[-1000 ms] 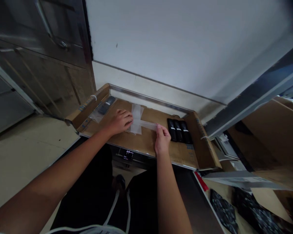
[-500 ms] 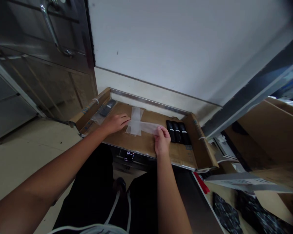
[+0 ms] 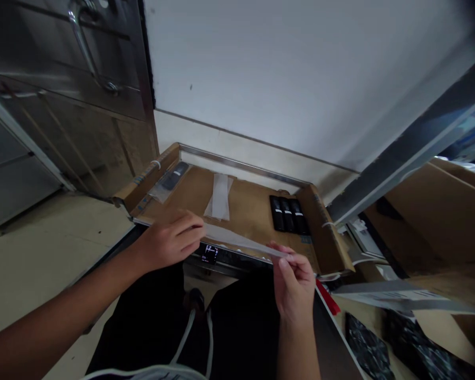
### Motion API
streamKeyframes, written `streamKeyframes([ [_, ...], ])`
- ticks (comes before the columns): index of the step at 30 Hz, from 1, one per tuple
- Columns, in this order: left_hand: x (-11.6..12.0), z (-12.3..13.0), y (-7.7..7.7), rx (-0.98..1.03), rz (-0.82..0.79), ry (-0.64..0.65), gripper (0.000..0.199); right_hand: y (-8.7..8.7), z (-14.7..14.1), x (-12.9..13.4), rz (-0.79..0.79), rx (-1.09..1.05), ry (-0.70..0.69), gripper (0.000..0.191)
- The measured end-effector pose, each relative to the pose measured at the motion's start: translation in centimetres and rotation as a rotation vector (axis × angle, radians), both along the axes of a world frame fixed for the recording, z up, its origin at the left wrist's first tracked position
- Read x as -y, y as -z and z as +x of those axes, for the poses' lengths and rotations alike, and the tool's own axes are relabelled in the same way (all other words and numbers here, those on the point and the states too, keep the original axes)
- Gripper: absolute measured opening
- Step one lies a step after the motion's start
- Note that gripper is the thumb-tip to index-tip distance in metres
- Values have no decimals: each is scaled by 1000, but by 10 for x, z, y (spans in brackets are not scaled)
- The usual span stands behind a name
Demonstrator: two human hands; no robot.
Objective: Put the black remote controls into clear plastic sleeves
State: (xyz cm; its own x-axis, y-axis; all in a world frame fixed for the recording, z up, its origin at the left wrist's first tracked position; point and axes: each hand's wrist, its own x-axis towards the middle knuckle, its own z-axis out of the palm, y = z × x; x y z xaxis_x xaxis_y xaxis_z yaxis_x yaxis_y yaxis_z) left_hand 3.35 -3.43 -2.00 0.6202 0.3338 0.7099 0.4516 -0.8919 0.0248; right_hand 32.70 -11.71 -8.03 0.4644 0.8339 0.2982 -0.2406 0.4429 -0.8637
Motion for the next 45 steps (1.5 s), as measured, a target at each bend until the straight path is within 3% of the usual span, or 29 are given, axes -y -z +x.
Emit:
streamKeyframes([
  [7,14,-5,-5,73,136,-26,15,-18,-1,25,-2,127,-8,18],
  [13,23,-10,-7,150,240,-119,17,-22,6,40,-154,319,22,10],
  [19,25,-13,-6,147,253,-165,20,-19,-1,53,-333,70,-87,19],
  [23,23,-13,-4,151,265,-168,19,-26,-13,56,-341,-44,-150,25],
  [28,23,-13,-3,138,252,-166,18,-31,-23,49,-392,-70,-59,24],
  [39,21,-10,-3,117,125,-199,16,-40,-26,50,-354,-55,-152,26],
  [45,18,-11,-4,94,80,-201,17,-40,-27,53,-352,-14,-66,25],
])
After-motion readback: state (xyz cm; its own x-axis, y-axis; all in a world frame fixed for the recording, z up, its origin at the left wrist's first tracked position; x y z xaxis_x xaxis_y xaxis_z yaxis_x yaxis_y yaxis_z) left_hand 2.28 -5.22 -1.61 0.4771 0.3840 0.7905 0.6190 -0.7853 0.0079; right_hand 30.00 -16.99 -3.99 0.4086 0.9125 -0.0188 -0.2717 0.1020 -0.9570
